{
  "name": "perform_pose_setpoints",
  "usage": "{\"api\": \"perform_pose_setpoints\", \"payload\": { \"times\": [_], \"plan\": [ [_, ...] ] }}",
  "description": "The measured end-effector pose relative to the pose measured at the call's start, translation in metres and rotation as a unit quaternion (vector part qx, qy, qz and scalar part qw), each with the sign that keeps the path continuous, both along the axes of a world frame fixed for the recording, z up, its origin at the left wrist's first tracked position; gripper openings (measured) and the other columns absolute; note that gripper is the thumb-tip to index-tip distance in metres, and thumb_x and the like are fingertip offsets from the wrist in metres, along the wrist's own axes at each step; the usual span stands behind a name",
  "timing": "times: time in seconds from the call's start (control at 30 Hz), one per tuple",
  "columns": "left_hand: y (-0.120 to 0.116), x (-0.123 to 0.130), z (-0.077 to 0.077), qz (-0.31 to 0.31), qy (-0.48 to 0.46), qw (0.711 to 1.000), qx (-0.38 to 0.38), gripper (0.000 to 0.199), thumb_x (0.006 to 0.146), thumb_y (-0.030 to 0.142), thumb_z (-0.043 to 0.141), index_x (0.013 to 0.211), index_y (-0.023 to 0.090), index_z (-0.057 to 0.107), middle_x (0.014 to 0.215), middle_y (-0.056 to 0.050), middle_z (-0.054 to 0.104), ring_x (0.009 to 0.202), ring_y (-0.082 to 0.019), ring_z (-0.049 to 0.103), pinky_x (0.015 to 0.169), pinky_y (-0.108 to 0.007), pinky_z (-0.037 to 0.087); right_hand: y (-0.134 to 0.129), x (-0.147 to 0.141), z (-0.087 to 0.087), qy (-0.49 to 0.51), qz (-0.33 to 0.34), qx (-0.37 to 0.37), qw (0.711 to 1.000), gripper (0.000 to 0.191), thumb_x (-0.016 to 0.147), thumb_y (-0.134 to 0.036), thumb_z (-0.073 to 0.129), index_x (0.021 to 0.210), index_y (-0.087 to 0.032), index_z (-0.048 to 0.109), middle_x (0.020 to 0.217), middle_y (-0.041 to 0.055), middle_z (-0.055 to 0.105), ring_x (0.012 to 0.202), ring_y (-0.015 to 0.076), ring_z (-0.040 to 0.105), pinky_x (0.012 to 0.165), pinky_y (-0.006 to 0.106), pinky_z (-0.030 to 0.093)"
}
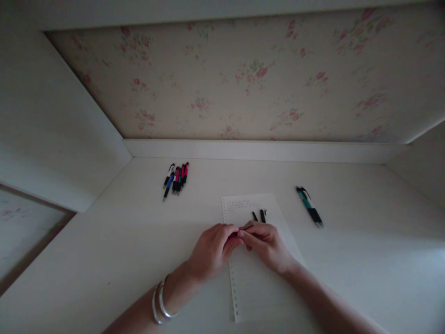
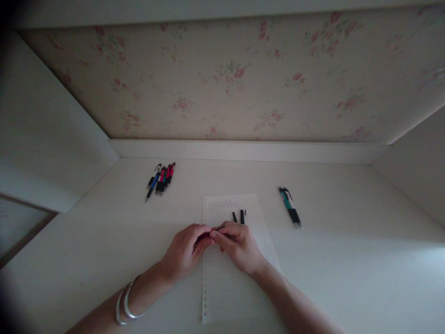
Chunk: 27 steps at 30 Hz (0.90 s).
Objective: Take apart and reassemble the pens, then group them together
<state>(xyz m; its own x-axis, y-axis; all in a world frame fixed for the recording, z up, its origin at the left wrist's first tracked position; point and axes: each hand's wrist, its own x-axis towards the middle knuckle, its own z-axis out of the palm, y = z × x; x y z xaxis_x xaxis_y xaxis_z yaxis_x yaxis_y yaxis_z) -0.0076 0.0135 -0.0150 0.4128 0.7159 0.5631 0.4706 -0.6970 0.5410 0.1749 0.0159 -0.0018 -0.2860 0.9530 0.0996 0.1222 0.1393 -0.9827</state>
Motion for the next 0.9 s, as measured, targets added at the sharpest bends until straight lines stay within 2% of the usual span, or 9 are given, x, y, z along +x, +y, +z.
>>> {"api": "perform_pose_setpoints", "payload": {
  "times": [0.17,0.47,0.6,0.77,0.9],
  "plan": [
    [-0.0015,-0.0007,-0.0007,-0.015,-0.013,1.0,0.002,0.018,0.099,0.034,0.053,0.108,0.019,0.056,0.086,-0.005,0.072,0.075,-0.017,0.069,0.069,-0.028,0.057,-0.0011,0.0011,0.003,0.019,0.016,-0.002,1.0,0.037,0.089,-0.036,0.065,0.056,-0.02,0.071,0.062,0.0017,0.062,0.06,0.0141,0.057,0.056,0.027,0.042],
    [0.0,-0.0004,0.0,-0.051,-0.022,0.998,-0.011,0.018,0.1,0.029,0.051,0.114,0.018,0.057,0.09,-0.008,0.071,0.082,-0.018,0.069,0.075,-0.03,0.059,0.0004,0.0,0.0005,0.045,-0.001,0.011,0.999,0.017,0.086,-0.032,0.07,0.075,-0.022,0.078,0.069,0.0021,0.068,0.061,0.0135,0.058,0.058,0.026,0.046],
    [-0.0009,0.0007,0.0003,-0.052,-0.016,0.998,0.01,0.022,0.1,0.025,0.051,0.121,0.018,0.056,0.092,-0.009,0.071,0.083,-0.018,0.068,0.074,-0.031,0.059,0.0005,0.0003,0.001,0.059,0.003,-0.011,0.998,0.022,0.084,-0.035,0.071,0.069,-0.02,0.077,0.064,0.0015,0.065,0.056,0.0119,0.054,0.052,0.024,0.044],
    [-0.0018,0.0009,-0.0015,-0.048,-0.032,0.998,0.019,0.02,0.098,0.017,0.054,0.118,0.019,0.057,0.095,-0.008,0.071,0.084,-0.018,0.067,0.075,-0.031,0.058,-0.0016,0.0028,0.0008,0.103,0.047,-0.057,0.992,0.032,0.082,-0.047,0.072,0.09,-0.017,0.079,0.071,0.005,0.07,0.053,0.0108,0.051,0.047,0.022,0.043],
    [-0.0021,0.0009,0.0003,-0.028,-0.041,0.999,0.008,0.012,0.097,0.014,0.054,0.108,0.018,0.057,0.09,-0.007,0.069,0.08,-0.018,0.066,0.073,-0.03,0.057,-0.0022,0.0029,0.0031,0.097,0.043,-0.062,0.992,0.032,0.083,-0.046,0.07,0.091,-0.017,0.079,0.074,0.0057,0.071,0.053,0.0106,0.052,0.047,0.022,0.044]
  ]
}}
